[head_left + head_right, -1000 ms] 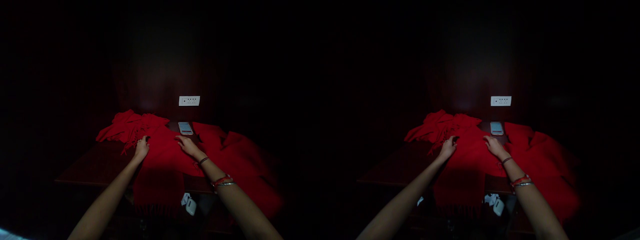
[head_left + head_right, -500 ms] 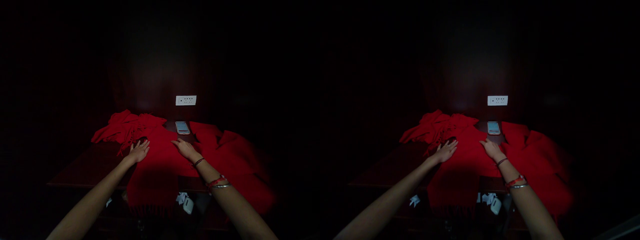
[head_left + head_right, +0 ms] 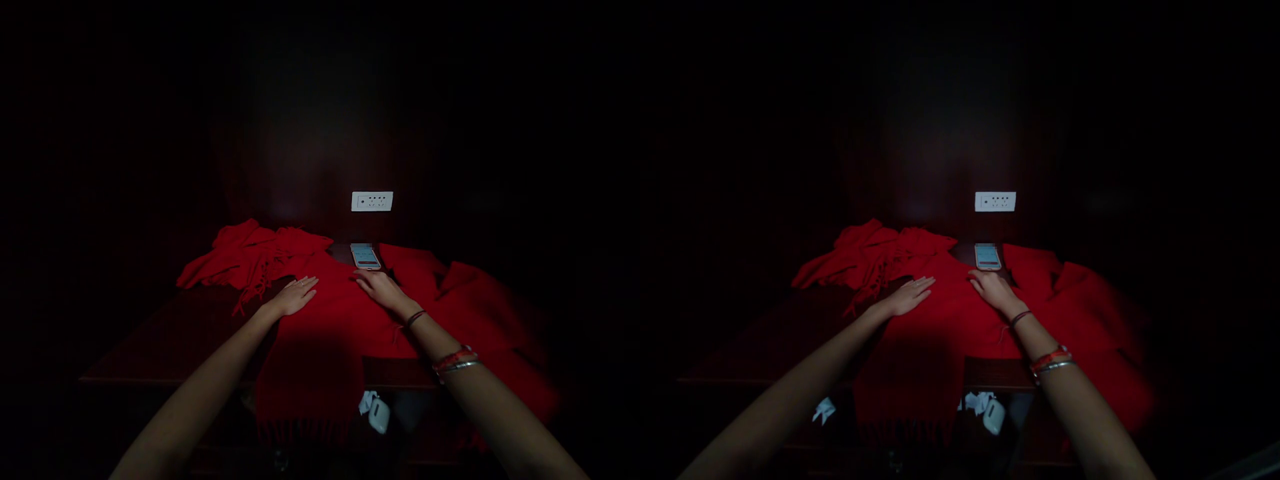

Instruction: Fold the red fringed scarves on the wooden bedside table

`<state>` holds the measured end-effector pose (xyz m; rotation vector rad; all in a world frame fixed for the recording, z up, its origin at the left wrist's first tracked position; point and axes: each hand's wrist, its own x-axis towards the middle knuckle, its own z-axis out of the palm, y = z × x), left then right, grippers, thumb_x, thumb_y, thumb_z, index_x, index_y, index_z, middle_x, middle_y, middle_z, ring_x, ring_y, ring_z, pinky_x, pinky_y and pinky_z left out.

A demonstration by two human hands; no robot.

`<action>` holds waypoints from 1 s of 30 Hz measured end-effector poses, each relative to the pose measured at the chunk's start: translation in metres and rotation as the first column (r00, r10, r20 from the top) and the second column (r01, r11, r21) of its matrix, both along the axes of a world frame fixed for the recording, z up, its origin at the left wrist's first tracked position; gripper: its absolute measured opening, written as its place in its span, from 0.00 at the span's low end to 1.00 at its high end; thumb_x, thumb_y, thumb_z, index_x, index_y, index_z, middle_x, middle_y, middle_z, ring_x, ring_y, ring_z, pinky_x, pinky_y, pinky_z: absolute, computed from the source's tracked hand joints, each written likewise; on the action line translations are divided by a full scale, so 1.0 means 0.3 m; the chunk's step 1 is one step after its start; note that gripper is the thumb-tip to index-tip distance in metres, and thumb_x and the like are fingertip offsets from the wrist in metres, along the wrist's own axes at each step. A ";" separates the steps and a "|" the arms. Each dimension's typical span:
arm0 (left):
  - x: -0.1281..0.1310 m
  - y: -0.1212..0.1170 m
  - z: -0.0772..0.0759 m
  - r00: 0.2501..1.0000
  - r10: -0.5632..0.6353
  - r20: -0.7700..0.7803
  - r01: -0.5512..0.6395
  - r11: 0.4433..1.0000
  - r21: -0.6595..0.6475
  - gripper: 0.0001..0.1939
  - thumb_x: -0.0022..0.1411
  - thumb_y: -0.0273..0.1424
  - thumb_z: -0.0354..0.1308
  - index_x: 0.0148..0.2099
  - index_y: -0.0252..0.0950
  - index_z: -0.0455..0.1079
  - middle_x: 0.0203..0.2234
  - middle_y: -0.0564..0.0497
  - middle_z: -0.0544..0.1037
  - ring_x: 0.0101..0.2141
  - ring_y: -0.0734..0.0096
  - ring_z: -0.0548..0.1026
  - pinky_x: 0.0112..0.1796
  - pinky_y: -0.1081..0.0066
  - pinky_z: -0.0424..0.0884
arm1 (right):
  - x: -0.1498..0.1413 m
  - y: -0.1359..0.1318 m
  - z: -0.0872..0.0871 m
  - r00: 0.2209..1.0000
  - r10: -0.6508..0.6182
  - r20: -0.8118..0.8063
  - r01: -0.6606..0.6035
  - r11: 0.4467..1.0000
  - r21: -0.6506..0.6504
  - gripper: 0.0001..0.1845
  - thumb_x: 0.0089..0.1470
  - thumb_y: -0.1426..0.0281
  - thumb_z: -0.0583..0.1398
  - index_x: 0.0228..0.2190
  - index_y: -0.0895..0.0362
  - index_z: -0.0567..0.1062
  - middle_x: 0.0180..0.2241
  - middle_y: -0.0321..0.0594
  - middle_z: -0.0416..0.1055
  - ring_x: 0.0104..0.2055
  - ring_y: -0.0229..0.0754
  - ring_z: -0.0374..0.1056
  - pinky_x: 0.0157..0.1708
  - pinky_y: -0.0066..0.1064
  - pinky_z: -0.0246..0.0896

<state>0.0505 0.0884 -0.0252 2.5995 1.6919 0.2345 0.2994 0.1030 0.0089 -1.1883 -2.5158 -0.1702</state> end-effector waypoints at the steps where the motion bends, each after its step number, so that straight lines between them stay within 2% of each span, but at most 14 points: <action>1: -0.002 0.004 -0.007 1.000 0.002 0.003 -0.002 1.000 -0.003 0.24 0.60 0.39 0.31 0.57 0.37 0.45 0.55 0.51 0.50 0.54 0.72 0.47 0.51 0.67 0.45 | 0.003 0.007 0.009 1.000 0.004 0.016 -0.004 1.000 0.003 0.17 0.54 0.66 0.43 0.44 0.55 0.62 0.43 0.41 0.64 0.44 0.38 0.60 0.41 0.26 0.53; 4: -0.004 0.000 -0.010 1.000 0.008 0.007 -0.008 1.000 -0.016 0.25 0.60 0.40 0.31 0.57 0.38 0.44 0.55 0.51 0.49 0.54 0.72 0.46 0.51 0.67 0.43 | 0.012 0.026 0.010 0.992 -0.018 0.121 0.023 0.999 -0.042 0.18 0.53 0.62 0.45 0.43 0.55 0.64 0.41 0.43 0.65 0.42 0.40 0.61 0.40 0.28 0.53; 7: -0.004 -0.006 -0.002 1.000 0.005 0.008 -0.004 0.999 -0.037 0.25 0.60 0.41 0.31 0.58 0.39 0.42 0.55 0.52 0.47 0.54 0.71 0.44 0.51 0.65 0.42 | 0.032 0.033 -0.021 0.968 -0.068 0.240 0.093 0.991 -0.093 0.22 0.52 0.57 0.45 0.43 0.56 0.64 0.37 0.46 0.67 0.39 0.43 0.64 0.36 0.30 0.55; 10: -0.004 -0.004 -0.002 1.000 -0.004 0.007 0.004 0.999 -0.038 0.26 0.59 0.43 0.31 0.58 0.40 0.41 0.56 0.53 0.46 0.54 0.70 0.43 0.51 0.65 0.42 | 0.055 0.028 -0.041 0.935 -0.129 0.330 0.154 0.987 -0.050 0.25 0.51 0.55 0.43 0.43 0.56 0.63 0.33 0.48 0.69 0.35 0.45 0.65 0.31 0.32 0.57; 14: -0.004 -0.004 -0.008 1.000 -0.014 0.008 0.014 1.000 -0.008 0.28 0.58 0.46 0.32 0.58 0.39 0.42 0.55 0.52 0.47 0.54 0.69 0.44 0.51 0.66 0.42 | 0.078 0.022 -0.008 0.911 -0.173 0.375 0.167 0.985 0.049 0.22 0.53 0.58 0.41 0.41 0.57 0.63 0.34 0.49 0.68 0.35 0.45 0.65 0.31 0.33 0.56; 18: 0.005 -0.014 -0.003 1.000 -0.010 0.009 0.010 1.000 0.005 0.31 0.57 0.48 0.32 0.58 0.38 0.41 0.55 0.50 0.49 0.54 0.68 0.46 0.51 0.66 0.44 | 0.100 0.028 0.034 0.904 -0.206 0.375 0.171 0.977 0.126 0.22 0.54 0.58 0.40 0.43 0.57 0.61 0.34 0.49 0.68 0.33 0.45 0.65 0.30 0.33 0.55; 23: 0.015 -0.016 0.000 1.000 -0.005 -0.026 0.005 1.000 -0.005 0.31 0.56 0.49 0.31 0.58 0.38 0.41 0.55 0.50 0.47 0.54 0.67 0.44 0.51 0.66 0.42 | 0.091 0.033 -0.002 0.862 -0.183 0.472 0.174 0.983 0.063 0.21 0.54 0.61 0.40 0.39 0.58 0.64 0.31 0.48 0.69 0.32 0.44 0.65 0.30 0.32 0.54; 26: 0.016 -0.012 0.001 0.999 0.009 -0.042 -0.011 0.999 -0.032 0.32 0.56 0.50 0.30 0.58 0.40 0.40 0.56 0.51 0.45 0.55 0.67 0.42 0.51 0.65 0.41 | 0.071 0.014 -0.012 0.884 -0.187 0.429 0.149 0.981 0.122 0.18 0.55 0.67 0.42 0.42 0.59 0.63 0.38 0.49 0.66 0.40 0.45 0.62 0.36 0.35 0.52; 28: 0.016 -0.009 0.001 0.999 0.017 -0.045 -0.019 0.999 -0.043 0.32 0.55 0.51 0.29 0.58 0.41 0.40 0.56 0.51 0.44 0.55 0.67 0.41 0.51 0.65 0.41 | 0.051 -0.018 0.005 0.919 -0.200 0.339 0.137 0.970 0.201 0.18 0.53 0.69 0.45 0.46 0.58 0.59 0.44 0.50 0.61 0.45 0.47 0.57 0.40 0.37 0.48; 30: 0.018 -0.008 0.001 0.999 0.021 -0.048 -0.023 0.998 -0.051 0.32 0.55 0.51 0.29 0.58 0.41 0.40 0.56 0.51 0.43 0.55 0.66 0.41 0.51 0.64 0.40 | 0.022 -0.063 0.024 0.947 -0.224 0.232 0.179 0.963 0.201 0.20 0.53 0.69 0.45 0.49 0.58 0.57 0.46 0.50 0.59 0.47 0.47 0.54 0.43 0.37 0.46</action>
